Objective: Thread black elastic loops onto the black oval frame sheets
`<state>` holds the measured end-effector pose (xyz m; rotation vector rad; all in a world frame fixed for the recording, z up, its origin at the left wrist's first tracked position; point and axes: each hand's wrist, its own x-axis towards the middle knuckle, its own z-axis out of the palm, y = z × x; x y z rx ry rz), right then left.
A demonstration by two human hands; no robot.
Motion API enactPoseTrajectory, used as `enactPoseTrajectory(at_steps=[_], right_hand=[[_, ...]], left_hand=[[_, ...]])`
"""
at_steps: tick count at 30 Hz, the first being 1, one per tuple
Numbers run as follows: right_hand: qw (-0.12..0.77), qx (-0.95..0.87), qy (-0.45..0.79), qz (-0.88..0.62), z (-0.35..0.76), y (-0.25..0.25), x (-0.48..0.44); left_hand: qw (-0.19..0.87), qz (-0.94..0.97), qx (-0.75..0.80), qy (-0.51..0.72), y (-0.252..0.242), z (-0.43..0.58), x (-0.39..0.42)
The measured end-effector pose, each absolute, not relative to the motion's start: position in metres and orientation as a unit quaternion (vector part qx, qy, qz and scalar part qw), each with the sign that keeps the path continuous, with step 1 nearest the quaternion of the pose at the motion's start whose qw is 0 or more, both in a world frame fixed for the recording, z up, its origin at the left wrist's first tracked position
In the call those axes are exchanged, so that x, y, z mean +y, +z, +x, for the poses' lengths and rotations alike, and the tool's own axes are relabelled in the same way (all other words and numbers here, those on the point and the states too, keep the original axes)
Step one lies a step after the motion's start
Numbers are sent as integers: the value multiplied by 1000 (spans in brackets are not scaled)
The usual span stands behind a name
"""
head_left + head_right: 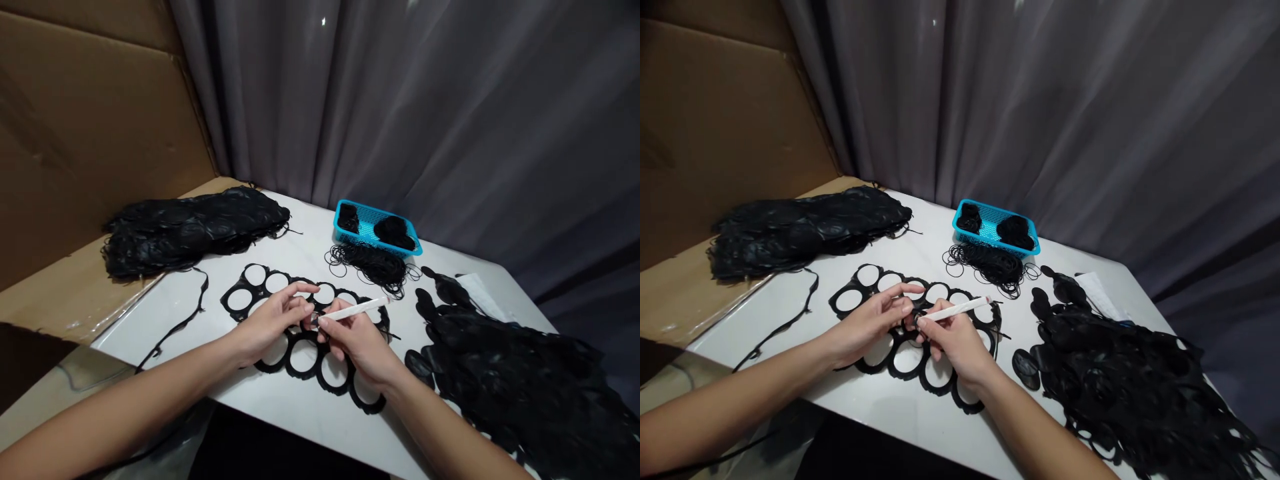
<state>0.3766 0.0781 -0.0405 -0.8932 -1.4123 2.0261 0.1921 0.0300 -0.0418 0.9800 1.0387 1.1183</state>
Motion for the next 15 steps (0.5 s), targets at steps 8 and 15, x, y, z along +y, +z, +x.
enactPoseTrajectory(at_steps=[8, 15], right_hand=[[293, -587, 668, -350, 372, -31, 77], [145, -374, 899, -174, 372, -39, 72]], left_hand=[[592, 457, 434, 502, -48, 187, 30], [642, 395, 403, 520, -43, 178, 13]])
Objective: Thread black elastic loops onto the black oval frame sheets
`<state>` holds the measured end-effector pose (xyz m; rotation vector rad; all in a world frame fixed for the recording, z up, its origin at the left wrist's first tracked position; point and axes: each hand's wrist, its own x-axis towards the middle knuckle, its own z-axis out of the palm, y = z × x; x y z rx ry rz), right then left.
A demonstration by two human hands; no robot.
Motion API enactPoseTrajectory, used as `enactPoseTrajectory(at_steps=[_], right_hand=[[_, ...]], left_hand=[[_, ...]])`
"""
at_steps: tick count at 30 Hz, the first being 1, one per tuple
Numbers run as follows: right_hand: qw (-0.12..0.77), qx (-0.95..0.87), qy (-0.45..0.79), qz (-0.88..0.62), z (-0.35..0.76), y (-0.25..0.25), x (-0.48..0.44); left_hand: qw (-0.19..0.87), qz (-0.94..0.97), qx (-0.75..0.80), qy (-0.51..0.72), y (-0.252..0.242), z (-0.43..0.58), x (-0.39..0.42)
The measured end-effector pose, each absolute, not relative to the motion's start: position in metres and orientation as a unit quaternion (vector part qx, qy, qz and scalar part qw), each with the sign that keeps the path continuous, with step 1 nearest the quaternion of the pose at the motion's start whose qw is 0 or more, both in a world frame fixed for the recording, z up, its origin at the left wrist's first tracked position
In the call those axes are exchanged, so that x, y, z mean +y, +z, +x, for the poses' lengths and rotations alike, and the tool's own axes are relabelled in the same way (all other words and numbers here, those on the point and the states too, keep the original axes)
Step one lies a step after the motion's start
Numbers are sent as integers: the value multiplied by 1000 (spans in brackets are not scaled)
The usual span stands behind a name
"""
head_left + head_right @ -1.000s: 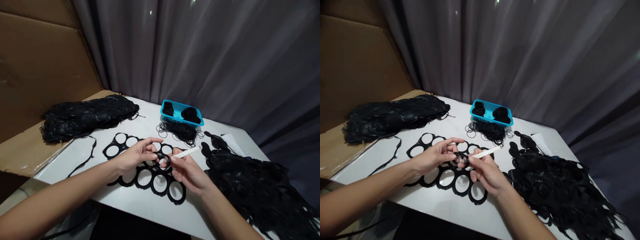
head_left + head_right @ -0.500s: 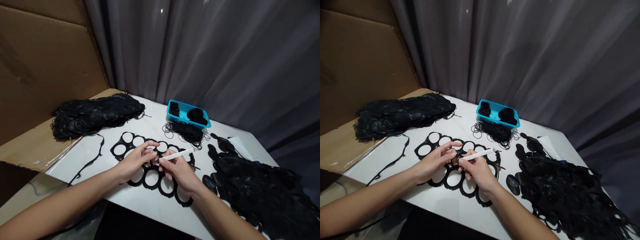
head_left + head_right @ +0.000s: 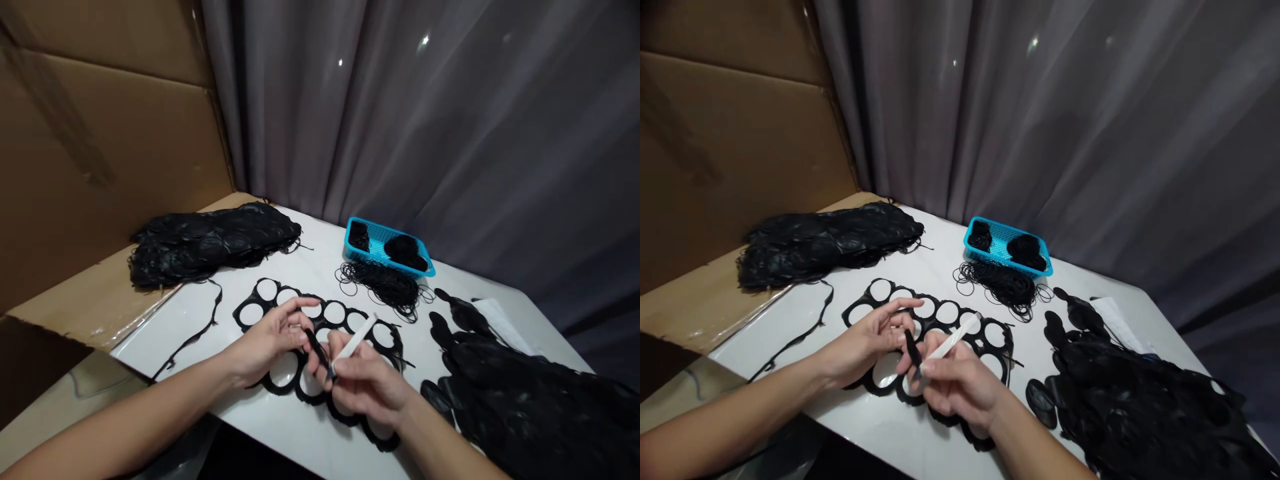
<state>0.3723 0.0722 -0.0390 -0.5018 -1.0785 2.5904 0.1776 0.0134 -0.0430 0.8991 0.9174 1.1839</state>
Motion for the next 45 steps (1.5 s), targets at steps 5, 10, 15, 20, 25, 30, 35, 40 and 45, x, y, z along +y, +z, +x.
enactPoseTrajectory(at_steps=[5, 10, 15, 20, 25, 30, 35, 40, 45], right_hand=[[117, -351, 912, -175, 345, -51, 74], [234, -440, 831, -247, 298, -55, 97], [211, -664, 666, -267, 256, -64, 98], [180, -790, 526, -260, 242, -74, 85], [180, -801, 513, -252, 240, -79, 82], [189, -822, 481, -241, 238, -80, 84], [205, -875, 395, -191, 241, -83, 78], [183, -973, 132, -56, 241, -82, 77], [325, -897, 160, -254, 252, -58, 140]], left_hand=[[500, 516, 505, 478, -49, 154, -9], [58, 672, 655, 341, -55, 97, -34], [-59, 727, 641, 240, -84, 76, -57], [-70, 737, 633, 225, -97, 81, -65], [-62, 748, 630, 200, -97, 79, -66], [-55, 751, 625, 207, -95, 79, -66], [-48, 751, 624, 212, -94, 80, -64], [-51, 750, 623, 216, -93, 81, -61], [-37, 754, 620, 214, -93, 80, -61]])
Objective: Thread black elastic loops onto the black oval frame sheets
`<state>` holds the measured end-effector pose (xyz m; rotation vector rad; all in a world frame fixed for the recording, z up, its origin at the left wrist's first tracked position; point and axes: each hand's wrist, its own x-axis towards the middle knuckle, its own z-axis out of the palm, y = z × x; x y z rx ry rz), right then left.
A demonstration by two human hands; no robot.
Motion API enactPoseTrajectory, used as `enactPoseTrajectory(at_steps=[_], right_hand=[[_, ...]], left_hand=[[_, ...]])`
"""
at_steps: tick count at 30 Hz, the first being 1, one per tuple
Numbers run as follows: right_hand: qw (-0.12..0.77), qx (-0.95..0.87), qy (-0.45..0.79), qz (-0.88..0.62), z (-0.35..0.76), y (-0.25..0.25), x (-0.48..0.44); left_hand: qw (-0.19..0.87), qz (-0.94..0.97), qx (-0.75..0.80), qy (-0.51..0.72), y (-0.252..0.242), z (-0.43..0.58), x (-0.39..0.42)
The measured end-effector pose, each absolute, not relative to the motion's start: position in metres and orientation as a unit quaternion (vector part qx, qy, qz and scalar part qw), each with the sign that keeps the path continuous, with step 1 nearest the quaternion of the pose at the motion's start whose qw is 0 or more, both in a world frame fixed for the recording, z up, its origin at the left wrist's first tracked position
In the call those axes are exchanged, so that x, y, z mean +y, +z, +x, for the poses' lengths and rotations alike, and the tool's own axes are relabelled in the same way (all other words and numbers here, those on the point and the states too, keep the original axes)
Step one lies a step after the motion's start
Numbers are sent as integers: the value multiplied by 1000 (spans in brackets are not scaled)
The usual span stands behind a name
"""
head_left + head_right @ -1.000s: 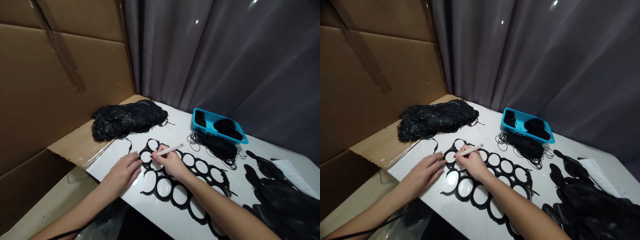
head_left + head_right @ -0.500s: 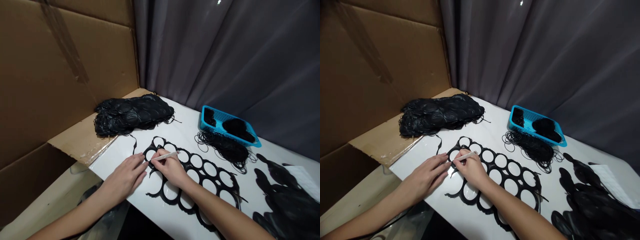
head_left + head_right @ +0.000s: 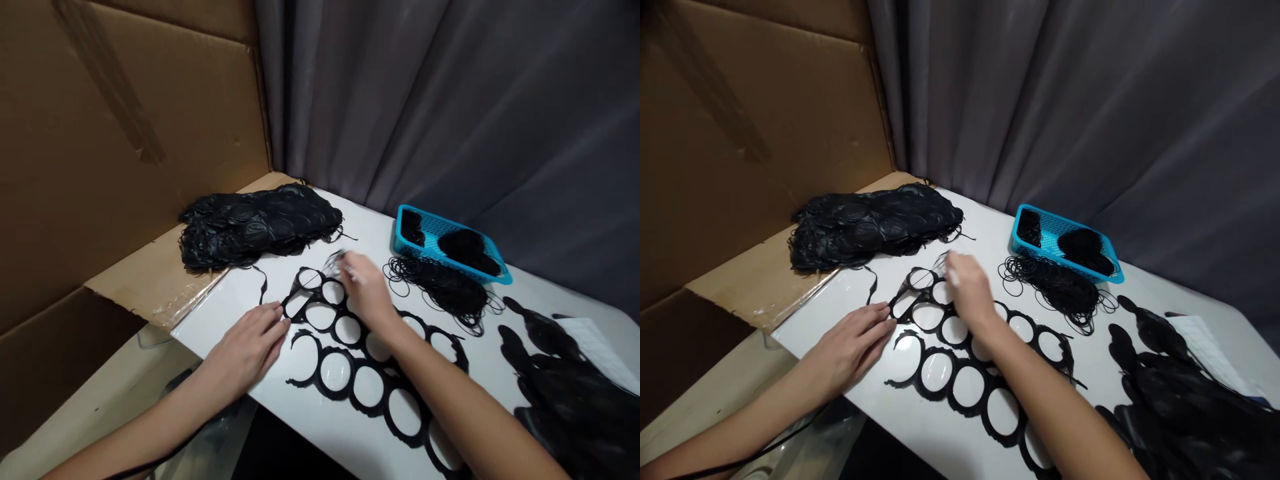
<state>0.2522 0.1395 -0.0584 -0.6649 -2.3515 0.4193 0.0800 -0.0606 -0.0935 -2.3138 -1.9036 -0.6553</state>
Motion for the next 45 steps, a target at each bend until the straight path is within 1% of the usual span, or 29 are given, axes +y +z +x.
enactPoseTrajectory(at_steps=[3, 5, 7, 9, 10, 11, 13, 17, 20, 22, 25, 28, 31, 36, 45], right_hand=[[377, -824, 215, -365, 284, -41, 175], [380, -771, 300, -413, 312, -33, 182], [357, -695, 444, -439, 339, -30, 177], [311, -610, 588, -432, 360, -30, 163], [286, -576, 641, -420, 368, -30, 155], [263, -551, 680, -406, 374, -30, 146], [238, -515, 732, -376, 381, -28, 131], [240, -460, 791, -323, 390, -21, 109], [250, -428, 816, -298, 401, -15, 100], [254, -413, 825, -291, 411, -14, 98], [273, -386, 830, -295, 429, -17, 100], [308, -351, 821, -327, 445, -27, 106], [321, -323, 821, -344, 453, -39, 112], [336, -287, 838, -320, 454, -46, 111], [322, -254, 850, -331, 457, -39, 109]], left_hand=[[44, -749, -623, -221, -96, 76, -61], [42, -747, -623, -226, -95, 72, -61], [40, -743, -623, -241, -87, 71, -57], [29, -728, -627, -275, -72, 75, -49], [9, -717, -630, -298, -62, 79, -43], [-32, -705, -633, -319, -52, 86, -35], [-175, -683, -619, -345, -33, 106, -15], [-463, -655, -495, -333, -18, 154, 37], [-619, -599, -397, -318, -22, 187, 72], [-681, -565, -352, -307, -27, 205, 86], [-714, -509, -351, -329, -31, 225, 95], [-724, -430, -384, -380, -35, 234, 94], [-728, -391, -400, -397, -37, 235, 91], [-732, -368, -416, -395, -38, 230, 88], [-769, -349, -398, -359, -30, 223, 88]])
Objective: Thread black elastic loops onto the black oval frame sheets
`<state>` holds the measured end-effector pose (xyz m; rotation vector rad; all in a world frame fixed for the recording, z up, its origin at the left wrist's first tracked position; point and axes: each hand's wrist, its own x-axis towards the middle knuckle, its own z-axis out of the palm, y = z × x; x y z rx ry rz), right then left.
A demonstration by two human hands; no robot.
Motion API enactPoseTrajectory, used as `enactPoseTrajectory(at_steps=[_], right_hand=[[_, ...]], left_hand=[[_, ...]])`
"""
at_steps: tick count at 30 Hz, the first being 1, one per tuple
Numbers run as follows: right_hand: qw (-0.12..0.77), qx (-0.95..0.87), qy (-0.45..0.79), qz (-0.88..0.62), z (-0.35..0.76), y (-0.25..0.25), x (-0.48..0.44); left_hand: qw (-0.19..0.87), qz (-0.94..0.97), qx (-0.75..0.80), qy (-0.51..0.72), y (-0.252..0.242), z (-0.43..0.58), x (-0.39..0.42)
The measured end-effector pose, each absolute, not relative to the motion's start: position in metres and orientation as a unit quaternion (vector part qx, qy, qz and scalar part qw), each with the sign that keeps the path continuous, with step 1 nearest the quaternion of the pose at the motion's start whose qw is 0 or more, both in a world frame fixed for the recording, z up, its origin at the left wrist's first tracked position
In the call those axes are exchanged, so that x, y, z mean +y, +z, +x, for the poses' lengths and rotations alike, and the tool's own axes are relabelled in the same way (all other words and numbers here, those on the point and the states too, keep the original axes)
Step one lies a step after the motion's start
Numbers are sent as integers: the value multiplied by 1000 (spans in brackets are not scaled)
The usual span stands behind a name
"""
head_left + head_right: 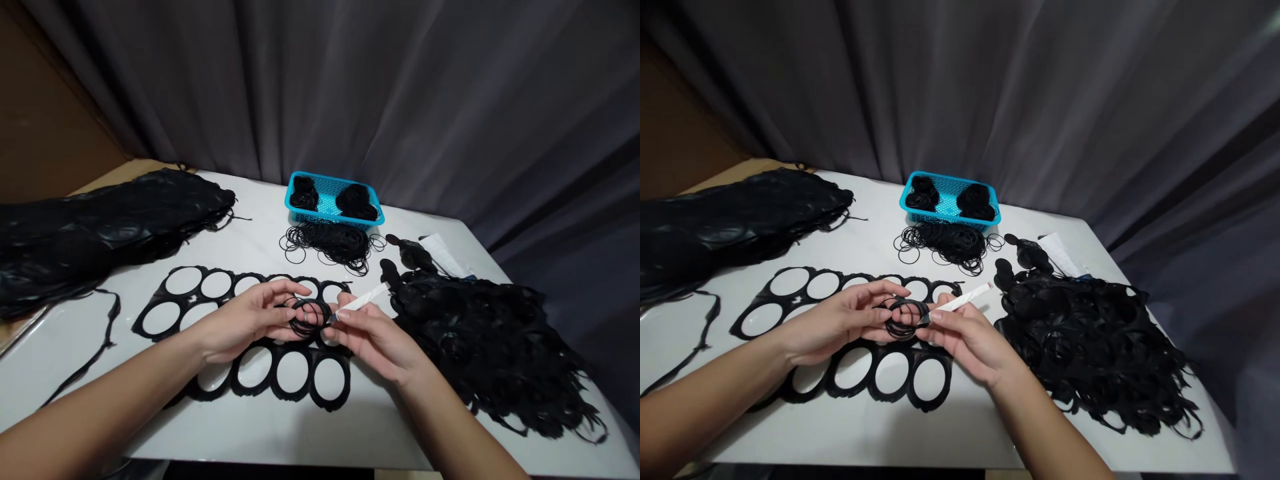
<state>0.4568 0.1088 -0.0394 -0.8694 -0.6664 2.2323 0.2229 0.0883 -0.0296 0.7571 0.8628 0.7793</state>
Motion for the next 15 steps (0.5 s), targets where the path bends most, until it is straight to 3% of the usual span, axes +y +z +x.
enactPoseTrajectory(at_steps=[11, 15], right_hand=[[311, -254, 855, -329, 457, -38, 107], [306, -340, 823, -336, 456, -42, 105]], left_hand=[[799, 298, 400, 337, -31, 219, 92], [770, 351, 410, 341, -33, 222, 90]])
